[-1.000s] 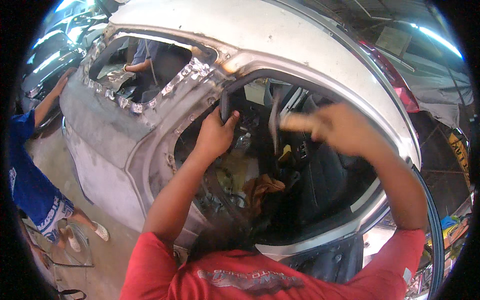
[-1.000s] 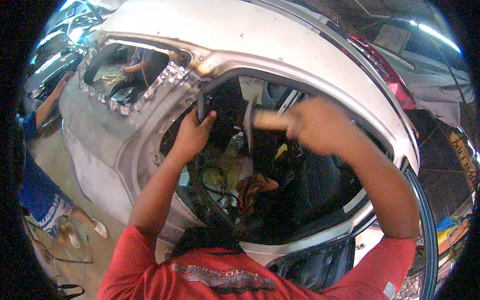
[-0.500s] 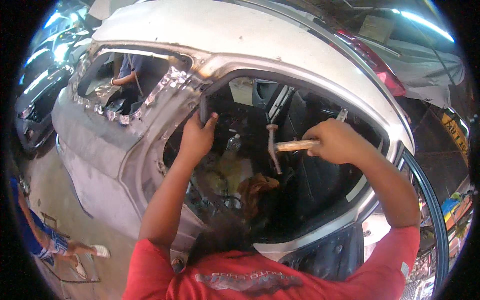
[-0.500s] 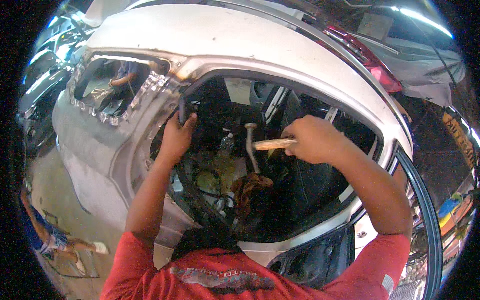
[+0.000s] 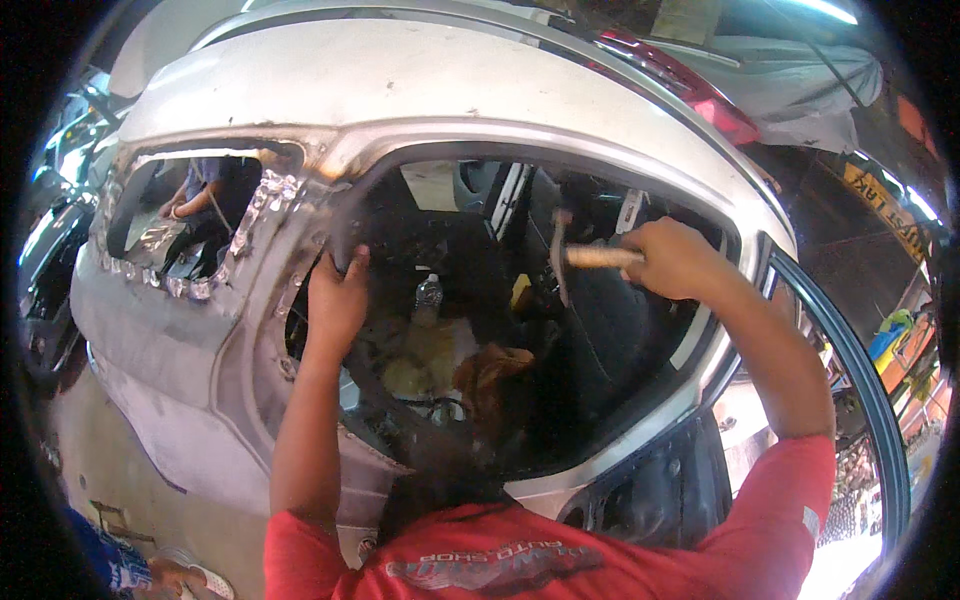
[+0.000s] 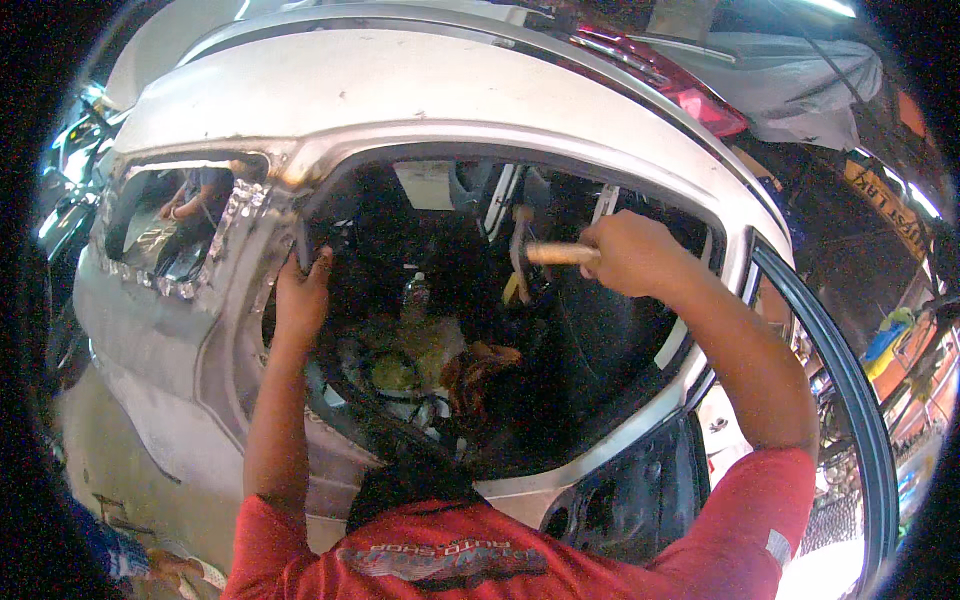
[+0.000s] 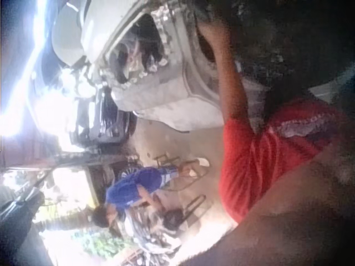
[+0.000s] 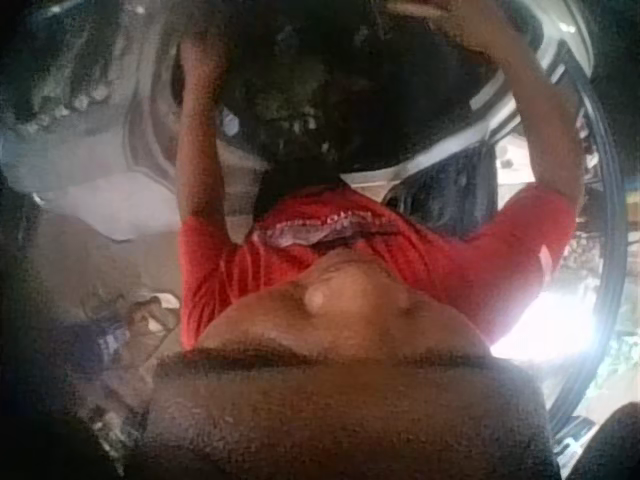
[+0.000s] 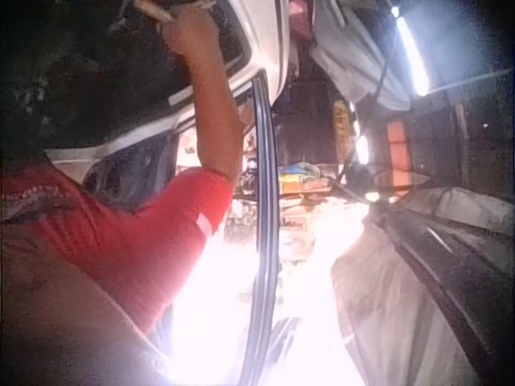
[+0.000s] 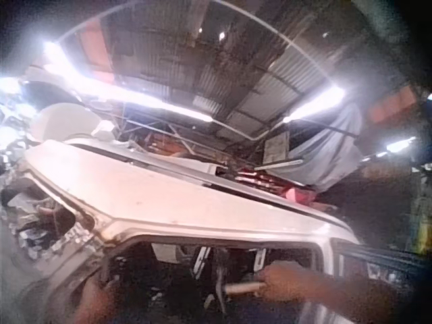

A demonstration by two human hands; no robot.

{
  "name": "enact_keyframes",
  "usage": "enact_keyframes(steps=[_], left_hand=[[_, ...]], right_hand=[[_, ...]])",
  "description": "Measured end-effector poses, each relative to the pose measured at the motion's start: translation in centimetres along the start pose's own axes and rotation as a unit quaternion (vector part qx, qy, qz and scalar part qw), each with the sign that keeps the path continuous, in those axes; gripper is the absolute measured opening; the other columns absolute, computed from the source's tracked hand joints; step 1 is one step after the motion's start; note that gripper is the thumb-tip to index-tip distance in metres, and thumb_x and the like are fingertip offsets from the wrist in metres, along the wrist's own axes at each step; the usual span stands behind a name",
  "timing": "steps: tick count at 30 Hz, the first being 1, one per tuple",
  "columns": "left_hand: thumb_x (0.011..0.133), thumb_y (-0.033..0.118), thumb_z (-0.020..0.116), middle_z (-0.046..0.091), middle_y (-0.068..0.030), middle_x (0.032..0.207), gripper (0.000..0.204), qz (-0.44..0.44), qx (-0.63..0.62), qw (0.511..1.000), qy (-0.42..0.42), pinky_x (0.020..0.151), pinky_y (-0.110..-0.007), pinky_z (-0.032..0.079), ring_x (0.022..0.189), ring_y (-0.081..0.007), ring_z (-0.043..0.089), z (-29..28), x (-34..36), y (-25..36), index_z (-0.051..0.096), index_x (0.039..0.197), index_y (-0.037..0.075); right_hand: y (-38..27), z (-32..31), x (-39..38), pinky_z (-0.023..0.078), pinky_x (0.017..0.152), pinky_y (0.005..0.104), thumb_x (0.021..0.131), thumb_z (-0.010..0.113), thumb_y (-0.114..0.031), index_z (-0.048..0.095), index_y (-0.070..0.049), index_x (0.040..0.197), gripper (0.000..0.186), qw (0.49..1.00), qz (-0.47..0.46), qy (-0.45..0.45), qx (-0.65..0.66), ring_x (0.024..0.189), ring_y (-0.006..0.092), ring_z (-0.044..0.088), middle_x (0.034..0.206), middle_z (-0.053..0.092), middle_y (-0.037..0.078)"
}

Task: The person uses a hammer to pry and remove interior trim and components from the door frame and roof area of a white car. The person repeatedly strikes the trim and pulls away pieces of plastic and insulation.

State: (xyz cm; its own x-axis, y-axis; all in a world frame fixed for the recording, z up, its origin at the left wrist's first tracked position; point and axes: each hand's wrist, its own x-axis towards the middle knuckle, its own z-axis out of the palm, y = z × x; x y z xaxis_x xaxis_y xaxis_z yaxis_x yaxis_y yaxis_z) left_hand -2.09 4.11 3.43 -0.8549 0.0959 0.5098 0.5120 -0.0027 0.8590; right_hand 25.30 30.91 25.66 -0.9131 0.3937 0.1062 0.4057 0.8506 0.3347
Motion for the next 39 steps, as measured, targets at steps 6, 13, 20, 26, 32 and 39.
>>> enact_keyframes(steps=[6, 13, 20, 26, 32, 39], left_hand=[[0.110, 0.030, 0.070, 0.079, -0.0217, 0.117, 0.042, -0.015, -0.026, 0.999, -0.021, 0.100, -0.042, 0.053, 0.106, -0.0317, 0.074, -0.6, 0.4, -0.3, 0.070, 0.133, -0.005], [0.110, 0.032, 0.072, 0.077, -0.0181, 0.096, 0.041, -0.018, 0.006, 1.000, -0.024, 0.086, -0.041, 0.054, 0.088, -0.0267, 0.071, -0.6, 0.5, -0.7, 0.070, 0.125, -0.006], [0.109, 0.035, 0.072, 0.068, -0.0101, 0.078, 0.041, 0.033, -0.016, 0.999, -0.010, 0.072, -0.042, 0.050, 0.072, -0.0201, 0.059, 0.0, 1.0, -2.0, 0.070, 0.119, -0.005], [0.107, 0.040, 0.075, 0.074, -0.0106, 0.086, 0.048, 0.002, -0.033, 0.999, -0.043, 0.078, -0.043, 0.053, 0.080, -0.0205, 0.064, -1.0, 1.3, -1.9, 0.071, 0.120, -0.005], [0.101, 0.039, 0.081, 0.078, -0.0279, 0.107, 0.050, 0.012, 0.038, 0.998, 0.041, 0.090, -0.044, 0.058, 0.099, -0.0418, 0.077, -2.5, -3.7, -7.0, 0.072, 0.125, -0.004], [0.097, 0.035, 0.085, 0.078, -0.0224, 0.096, 0.041, 0.061, 0.218, 0.959, 0.172, 0.074, -0.047, 0.060, 0.086, -0.0422, 0.078, -7.0, -7.4, -7.0, 0.076, 0.121, 0.003]], right_hand=[[3.0, 1.8, -0.7, 0.058, 0.092, 0.0518, 0.091, 0.083, -0.030, 0.083, -0.010, 0.113, 0.031, 0.993, 0.083, 0.079, -0.002, 0.106, 0.0423, 0.075, 0.105, 0.079, 0.021], [6.2, -0.7, -1.9, 0.058, 0.093, 0.0525, 0.088, 0.086, -0.031, 0.083, -0.012, 0.119, 0.036, 0.983, 0.170, 0.058, -0.046, 0.105, 0.0401, 0.076, 0.109, 0.080, 0.020], [9.4, -1.3, -2.0, 0.061, 0.097, 0.0526, 0.090, 0.085, -0.037, 0.083, -0.010, 0.118, 0.039, 0.970, 0.231, 0.019, -0.074, 0.106, 0.0428, 0.077, 0.109, 0.081, 0.022], [12.7, 2.2, -1.2, 0.061, 0.094, 0.0548, 0.090, 0.085, -0.038, 0.081, -0.006, 0.111, 0.038, 0.967, 0.220, 0.038, -0.121, 0.105, 0.0433, 0.077, 0.110, 0.079, 0.024], [13.1, 9.6, -0.9, 0.057, 0.091, 0.0485, 0.096, 0.081, -0.026, 0.072, 0.002, 0.129, 0.045, 0.964, 0.214, 0.091, 0.129, 0.103, 0.0347, 0.074, 0.106, 0.076, 0.022], [-1.4, 21.5, -1.5, 0.054, 0.063, 0.0260, 0.095, 0.087, -0.028, 0.063, -0.001, 0.137, 0.055, 0.741, 0.064, 0.070, 0.665, 0.075, 0.0100, 0.060, 0.100, 0.065, 0.002]])
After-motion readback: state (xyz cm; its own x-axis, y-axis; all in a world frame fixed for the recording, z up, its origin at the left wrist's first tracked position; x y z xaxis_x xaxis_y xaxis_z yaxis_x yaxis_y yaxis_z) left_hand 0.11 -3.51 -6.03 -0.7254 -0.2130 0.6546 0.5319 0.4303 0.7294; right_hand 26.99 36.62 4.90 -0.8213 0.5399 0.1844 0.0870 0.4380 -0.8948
